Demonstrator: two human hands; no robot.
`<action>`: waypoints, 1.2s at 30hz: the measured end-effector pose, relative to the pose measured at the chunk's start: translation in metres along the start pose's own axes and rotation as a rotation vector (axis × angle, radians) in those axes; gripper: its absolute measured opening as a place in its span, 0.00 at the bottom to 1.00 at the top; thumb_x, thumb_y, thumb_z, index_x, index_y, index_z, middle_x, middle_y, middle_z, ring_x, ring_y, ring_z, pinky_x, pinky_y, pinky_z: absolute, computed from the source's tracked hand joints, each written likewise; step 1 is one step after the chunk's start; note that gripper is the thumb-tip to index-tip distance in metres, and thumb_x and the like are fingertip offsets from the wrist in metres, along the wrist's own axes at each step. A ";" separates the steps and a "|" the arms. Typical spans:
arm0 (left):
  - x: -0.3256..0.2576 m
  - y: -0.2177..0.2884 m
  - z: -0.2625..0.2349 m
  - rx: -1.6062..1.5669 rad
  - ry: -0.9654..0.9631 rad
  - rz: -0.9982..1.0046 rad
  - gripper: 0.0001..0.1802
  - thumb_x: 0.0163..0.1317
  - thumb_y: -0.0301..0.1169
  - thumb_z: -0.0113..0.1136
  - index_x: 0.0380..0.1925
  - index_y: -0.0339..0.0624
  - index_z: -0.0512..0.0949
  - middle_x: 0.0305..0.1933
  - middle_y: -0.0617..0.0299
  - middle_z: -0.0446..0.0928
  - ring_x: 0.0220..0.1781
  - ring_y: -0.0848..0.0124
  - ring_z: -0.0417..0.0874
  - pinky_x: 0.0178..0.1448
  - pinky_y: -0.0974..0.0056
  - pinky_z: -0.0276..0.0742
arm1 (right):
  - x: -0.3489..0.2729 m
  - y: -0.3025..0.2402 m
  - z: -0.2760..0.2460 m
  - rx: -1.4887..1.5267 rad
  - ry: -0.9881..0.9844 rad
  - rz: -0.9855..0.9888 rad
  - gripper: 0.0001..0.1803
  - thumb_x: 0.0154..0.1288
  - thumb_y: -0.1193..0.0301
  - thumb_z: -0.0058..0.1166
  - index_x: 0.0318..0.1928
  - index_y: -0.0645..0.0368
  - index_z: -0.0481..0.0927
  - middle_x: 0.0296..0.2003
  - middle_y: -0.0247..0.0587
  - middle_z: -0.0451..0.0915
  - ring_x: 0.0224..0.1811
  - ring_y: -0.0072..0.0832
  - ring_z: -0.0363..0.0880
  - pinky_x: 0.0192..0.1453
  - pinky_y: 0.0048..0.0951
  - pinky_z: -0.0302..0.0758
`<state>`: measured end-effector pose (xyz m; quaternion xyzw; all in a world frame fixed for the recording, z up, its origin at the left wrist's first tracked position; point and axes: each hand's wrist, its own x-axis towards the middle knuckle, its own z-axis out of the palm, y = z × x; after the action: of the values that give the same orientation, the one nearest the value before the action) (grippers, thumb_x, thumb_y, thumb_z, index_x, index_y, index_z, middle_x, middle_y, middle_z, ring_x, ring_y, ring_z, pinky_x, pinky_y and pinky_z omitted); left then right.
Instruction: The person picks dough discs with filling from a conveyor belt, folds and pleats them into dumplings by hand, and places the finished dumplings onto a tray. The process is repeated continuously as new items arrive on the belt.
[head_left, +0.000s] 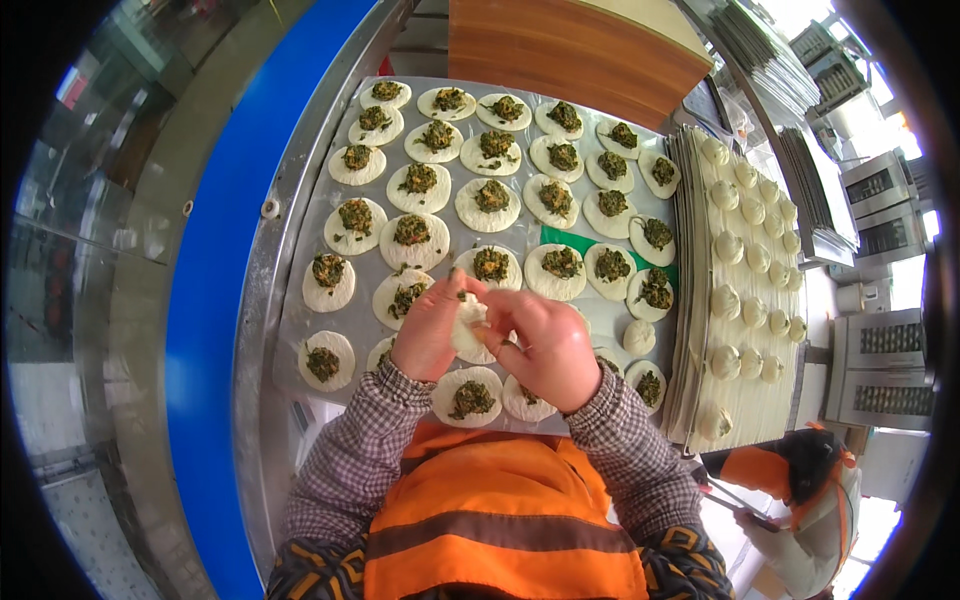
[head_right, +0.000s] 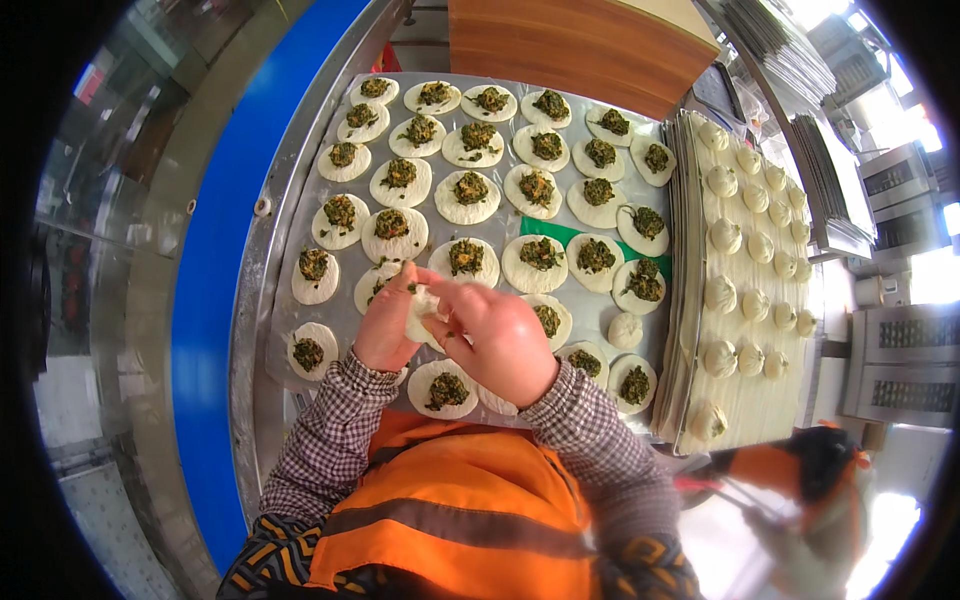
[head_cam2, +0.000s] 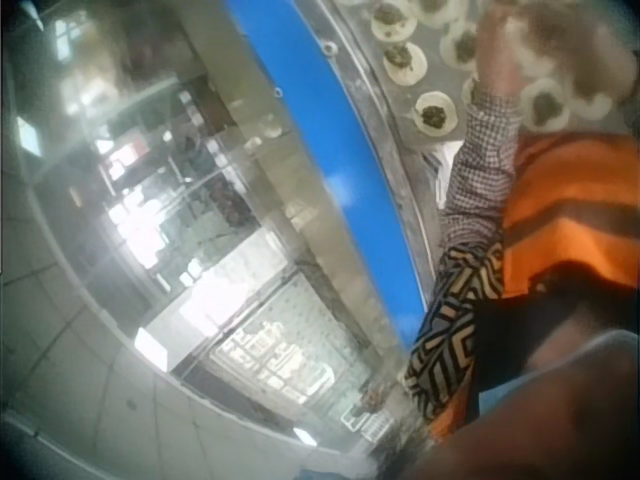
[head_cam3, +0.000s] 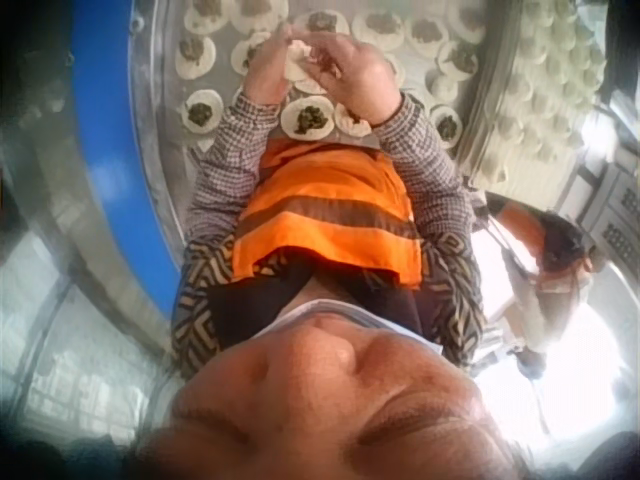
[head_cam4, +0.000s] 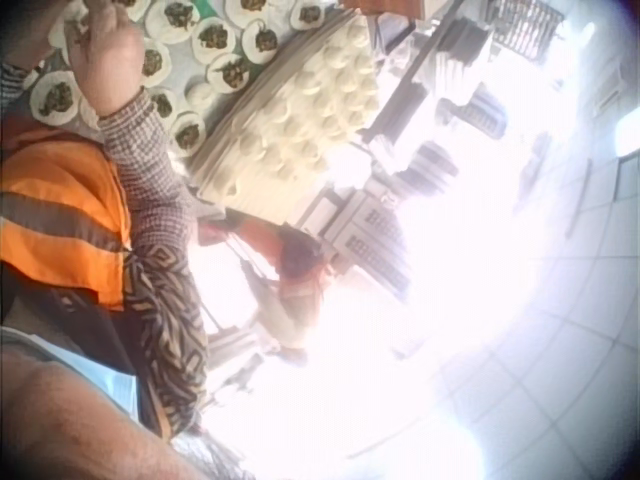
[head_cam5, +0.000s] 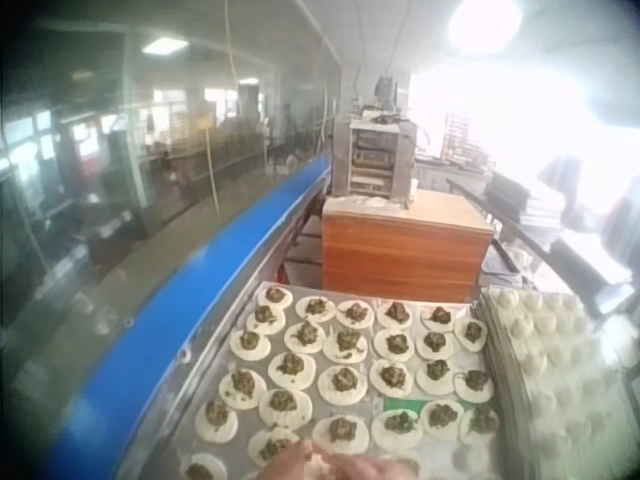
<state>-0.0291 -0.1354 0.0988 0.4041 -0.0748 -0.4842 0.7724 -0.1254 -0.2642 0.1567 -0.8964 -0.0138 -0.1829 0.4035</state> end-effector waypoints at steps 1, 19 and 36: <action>0.000 -0.001 -0.002 -0.032 0.014 0.027 0.24 0.73 0.50 0.41 0.39 0.39 0.75 0.35 0.62 0.77 0.39 0.76 0.78 0.45 0.69 0.75 | 0.001 -0.003 0.001 0.053 0.069 0.069 0.11 0.53 0.76 0.62 0.38 0.60 0.77 0.29 0.39 0.76 0.23 0.31 0.75 0.26 0.30 0.72; -0.007 0.004 -0.001 -0.072 0.090 0.060 0.36 0.71 0.60 0.27 0.37 0.37 0.72 0.31 0.57 0.77 0.31 0.70 0.80 0.36 0.67 0.79 | 0.008 -0.007 0.006 0.391 0.074 0.274 0.05 0.55 0.80 0.60 0.35 0.64 0.81 0.25 0.35 0.76 0.23 0.20 0.76 0.26 0.22 0.71; -0.014 -0.003 0.017 -0.147 -0.103 0.105 0.34 0.72 0.58 0.32 0.49 0.36 0.72 0.35 0.60 0.78 0.36 0.69 0.80 0.45 0.63 0.79 | -0.027 -0.031 -0.018 0.024 0.184 0.134 0.29 0.46 0.72 0.70 0.50 0.59 0.74 0.42 0.44 0.76 0.31 0.34 0.79 0.34 0.33 0.78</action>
<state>-0.0471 -0.1340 0.1120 0.3164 -0.0999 -0.4675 0.8193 -0.1614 -0.2528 0.1809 -0.8700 0.0812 -0.2365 0.4250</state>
